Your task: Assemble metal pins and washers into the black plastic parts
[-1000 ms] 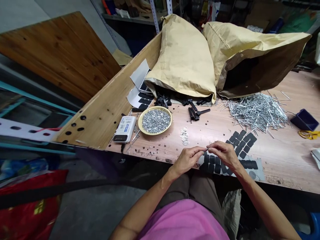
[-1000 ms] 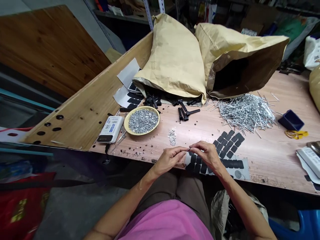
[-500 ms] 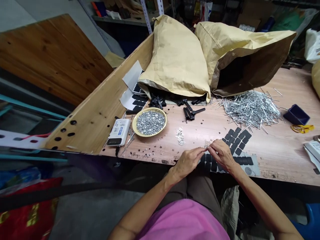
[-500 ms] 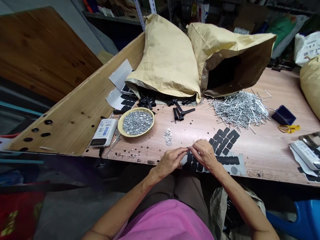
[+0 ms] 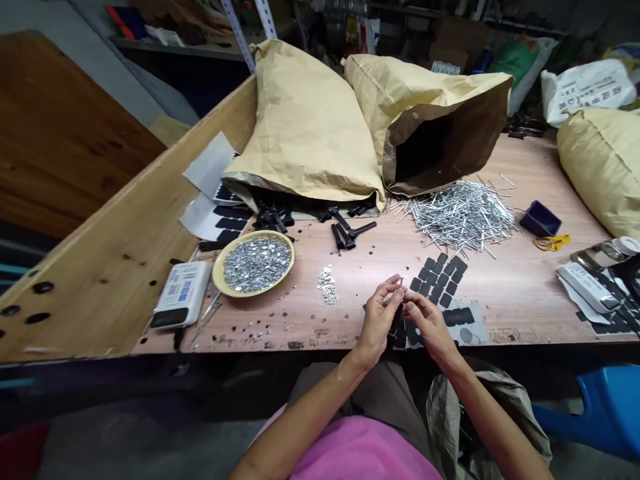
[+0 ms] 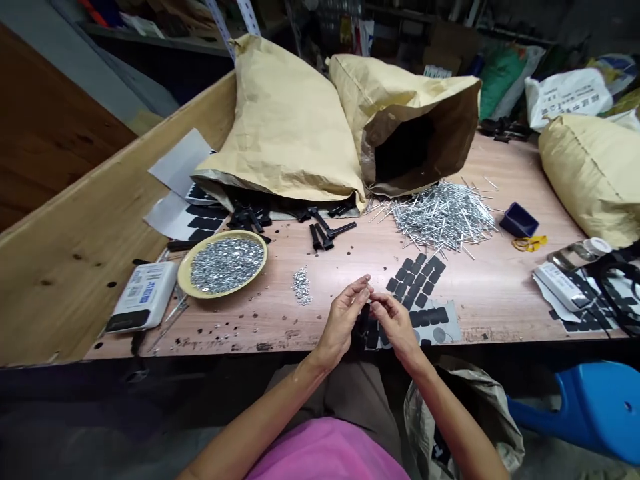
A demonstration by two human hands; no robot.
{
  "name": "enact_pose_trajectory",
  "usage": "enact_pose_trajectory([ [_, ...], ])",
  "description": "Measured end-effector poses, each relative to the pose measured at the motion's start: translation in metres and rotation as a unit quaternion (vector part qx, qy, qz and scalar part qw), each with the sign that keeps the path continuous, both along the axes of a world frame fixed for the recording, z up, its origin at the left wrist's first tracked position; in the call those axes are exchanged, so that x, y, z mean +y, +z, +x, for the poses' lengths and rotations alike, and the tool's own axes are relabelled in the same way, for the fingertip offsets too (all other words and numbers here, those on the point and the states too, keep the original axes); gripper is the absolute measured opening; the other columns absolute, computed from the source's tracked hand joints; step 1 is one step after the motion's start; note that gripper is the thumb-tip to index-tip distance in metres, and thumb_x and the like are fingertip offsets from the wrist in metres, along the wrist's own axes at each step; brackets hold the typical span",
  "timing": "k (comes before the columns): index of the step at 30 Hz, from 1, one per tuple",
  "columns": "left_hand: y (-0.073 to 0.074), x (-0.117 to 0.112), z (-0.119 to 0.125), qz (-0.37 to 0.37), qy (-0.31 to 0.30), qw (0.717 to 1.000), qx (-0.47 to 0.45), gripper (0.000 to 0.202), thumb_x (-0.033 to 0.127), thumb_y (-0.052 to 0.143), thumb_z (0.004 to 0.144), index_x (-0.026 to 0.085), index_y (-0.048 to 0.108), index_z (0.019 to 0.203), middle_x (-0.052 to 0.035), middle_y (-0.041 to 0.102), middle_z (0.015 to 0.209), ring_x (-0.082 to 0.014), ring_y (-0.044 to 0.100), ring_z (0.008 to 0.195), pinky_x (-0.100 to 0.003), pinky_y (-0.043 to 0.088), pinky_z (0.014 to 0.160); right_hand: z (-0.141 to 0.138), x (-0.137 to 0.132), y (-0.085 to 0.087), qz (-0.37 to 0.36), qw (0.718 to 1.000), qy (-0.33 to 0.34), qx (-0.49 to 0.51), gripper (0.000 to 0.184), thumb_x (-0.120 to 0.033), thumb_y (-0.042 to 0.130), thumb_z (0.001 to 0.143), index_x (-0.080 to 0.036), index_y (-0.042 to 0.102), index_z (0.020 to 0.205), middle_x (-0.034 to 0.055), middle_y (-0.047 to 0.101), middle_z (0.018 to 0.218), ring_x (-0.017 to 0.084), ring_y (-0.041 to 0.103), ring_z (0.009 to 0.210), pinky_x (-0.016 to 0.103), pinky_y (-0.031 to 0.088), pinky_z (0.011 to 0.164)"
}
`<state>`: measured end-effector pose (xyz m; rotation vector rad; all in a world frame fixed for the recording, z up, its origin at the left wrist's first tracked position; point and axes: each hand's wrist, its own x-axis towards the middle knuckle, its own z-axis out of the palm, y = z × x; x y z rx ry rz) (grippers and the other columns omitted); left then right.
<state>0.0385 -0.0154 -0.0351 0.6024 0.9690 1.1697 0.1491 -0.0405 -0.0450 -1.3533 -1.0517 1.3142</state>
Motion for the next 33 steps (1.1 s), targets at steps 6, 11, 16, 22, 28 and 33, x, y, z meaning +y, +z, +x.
enact_pose_trajectory([
  [6,-0.005,0.001,0.037,-0.022,0.007,1.000,-0.018,0.029,0.036,0.074,0.064,0.017,0.068,0.085,-0.0073,0.065,0.106,-0.0177,0.060,0.097,-0.029,0.046,0.086,0.016,-0.001,-0.004,-0.023,0.997,-0.071,-0.035,0.040,-0.057,0.059,0.074,-0.021,0.066,0.091,0.0013,0.066,0.076,0.014,0.056,0.058,0.025,0.044,0.046],
  [11,-0.020,0.013,0.054,0.000,-0.077,0.994,0.071,0.028,0.032,0.070,0.070,0.016,0.070,0.094,-0.0085,0.067,0.098,-0.0183,0.062,0.090,-0.032,0.048,0.085,0.075,0.016,-0.001,0.053,0.947,-0.114,-0.297,0.028,-0.046,0.057,0.075,-0.020,0.066,0.072,0.0032,0.064,0.071,0.016,0.055,0.063,0.026,0.041,0.051],
  [16,-0.027,0.082,0.021,0.133,0.015,0.888,0.440,0.030,0.021,0.062,0.076,0.018,0.067,0.106,-0.0101,0.065,0.102,-0.0255,0.056,0.101,-0.042,0.046,0.088,0.154,0.041,-0.012,0.105,0.834,-0.139,-0.523,0.025,-0.038,0.051,0.080,-0.021,0.067,0.073,0.0085,0.062,0.085,0.020,0.051,0.077,0.026,0.030,0.051],
  [22,-0.036,0.143,-0.024,0.199,0.071,0.729,0.651,0.030,0.022,0.056,0.082,0.012,0.065,0.109,-0.0146,0.064,0.102,-0.0298,0.054,0.101,-0.047,0.039,0.094,0.194,0.062,-0.033,0.146,0.678,-0.022,-0.720,0.032,-0.032,0.039,0.092,-0.021,0.067,0.081,0.0080,0.062,0.082,0.019,0.046,0.076,0.026,0.026,0.050],
  [28,-0.053,0.130,-0.019,0.249,0.090,0.720,0.641,0.028,0.026,0.052,0.083,0.017,0.067,0.104,-0.0112,0.065,0.097,-0.0278,0.054,0.095,-0.042,0.040,0.090,0.187,0.058,-0.034,0.205,0.678,0.005,-0.706,0.037,-0.024,0.034,0.095,-0.017,0.063,0.074,0.0075,0.056,0.070,0.017,0.043,0.069,0.026,0.020,0.047],
  [33,-0.045,0.121,-0.017,0.268,0.099,0.720,0.633,0.029,0.026,0.050,0.084,0.018,0.066,0.107,-0.0092,0.066,0.099,-0.0253,0.055,0.096,-0.039,0.040,0.090,0.155,0.021,-0.040,0.284,0.704,0.133,-0.638,0.032,-0.021,0.034,0.094,-0.021,0.064,0.082,0.0026,0.059,0.070,0.013,0.045,0.062,0.024,0.028,0.047],
])
